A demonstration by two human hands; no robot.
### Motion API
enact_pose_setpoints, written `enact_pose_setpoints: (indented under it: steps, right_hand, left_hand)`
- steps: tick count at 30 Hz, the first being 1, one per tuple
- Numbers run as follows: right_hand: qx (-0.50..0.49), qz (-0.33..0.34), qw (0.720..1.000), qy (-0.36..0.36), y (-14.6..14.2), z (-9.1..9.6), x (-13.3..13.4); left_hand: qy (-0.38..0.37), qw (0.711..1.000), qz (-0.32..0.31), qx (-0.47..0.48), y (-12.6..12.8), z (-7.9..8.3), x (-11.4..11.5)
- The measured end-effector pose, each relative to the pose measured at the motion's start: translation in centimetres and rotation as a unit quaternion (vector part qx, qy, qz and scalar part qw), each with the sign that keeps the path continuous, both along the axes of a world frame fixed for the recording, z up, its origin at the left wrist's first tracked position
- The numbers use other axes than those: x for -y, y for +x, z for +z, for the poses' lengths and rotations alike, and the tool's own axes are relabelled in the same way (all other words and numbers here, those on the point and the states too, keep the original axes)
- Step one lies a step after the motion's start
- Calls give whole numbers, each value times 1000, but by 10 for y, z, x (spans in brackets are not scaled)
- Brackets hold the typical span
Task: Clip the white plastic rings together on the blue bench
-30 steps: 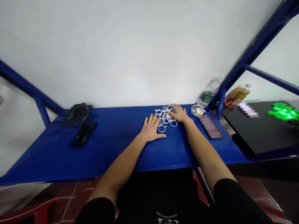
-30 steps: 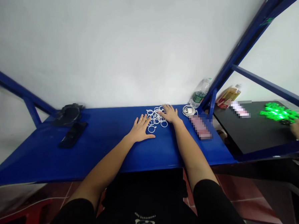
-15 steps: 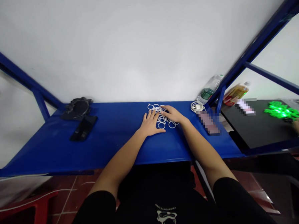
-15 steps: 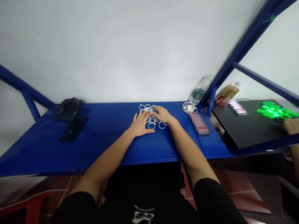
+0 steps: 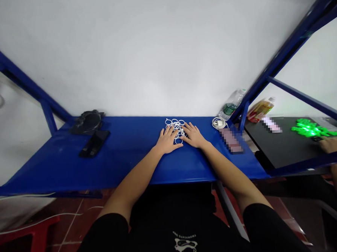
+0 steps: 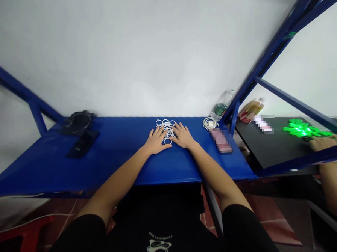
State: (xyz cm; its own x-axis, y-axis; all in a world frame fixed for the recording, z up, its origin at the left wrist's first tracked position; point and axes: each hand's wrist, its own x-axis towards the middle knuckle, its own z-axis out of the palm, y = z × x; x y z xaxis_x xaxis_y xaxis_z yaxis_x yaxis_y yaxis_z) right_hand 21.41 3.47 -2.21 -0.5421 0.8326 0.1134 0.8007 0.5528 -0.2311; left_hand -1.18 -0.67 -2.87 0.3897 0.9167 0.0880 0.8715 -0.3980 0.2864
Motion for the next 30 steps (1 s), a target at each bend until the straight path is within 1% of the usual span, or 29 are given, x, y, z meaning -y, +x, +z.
enact_pose_setpoints:
  steps: [4, 7, 11, 14, 16, 19, 21, 22, 23, 25, 27, 30]
  right_hand:
    - [-2, 5, 1000, -3, -6, 0, -15]
    - [-5, -5, 1000, -3, -11, -1, -23]
    - [-19, -33, 999, 37, -17, 0, -26]
    - [-42, -31, 996, 76, -17, 7, -27]
    - [-73, -42, 992, 98, -18, 15, -28]
    - [-162, -98, 975, 114, -26, 27, -28]
    - [-244, -134, 955, 101, -36, 33, -23]
    - [-287, -139, 944, 86, -41, 34, -18]
    - [-323, -143, 933, 76, -46, 35, -12]
    - [-353, -130, 923, 81, -51, 32, 1]
    - [-331, -101, 934, 88, -53, 27, 13]
    - [-286, -73, 954, 58, -52, 22, 23]
  left_hand:
    - [9, 1000, 28, 0, 1, -2, -2]
    - [18, 998, 60, 6, 3, -3, -3]
    - [25, 995, 97, 14, 2, -3, -6]
    - [32, 994, 103, 9, 2, -4, -10]
    - [37, 993, 109, 6, 2, -5, -15]
    - [32, 992, 118, 13, 3, -5, -23]
    - [35, 994, 95, 28, 2, -4, -27]
    - [45, 996, 74, 38, 0, -3, -27]
    - [59, 996, 51, 49, -3, -2, -26]
    - [96, 993, 9, 76, -9, 1, -21]
    - [132, 985, -12, 108, -16, 5, -14]
    - [193, 965, -22, 177, -19, 13, -6]
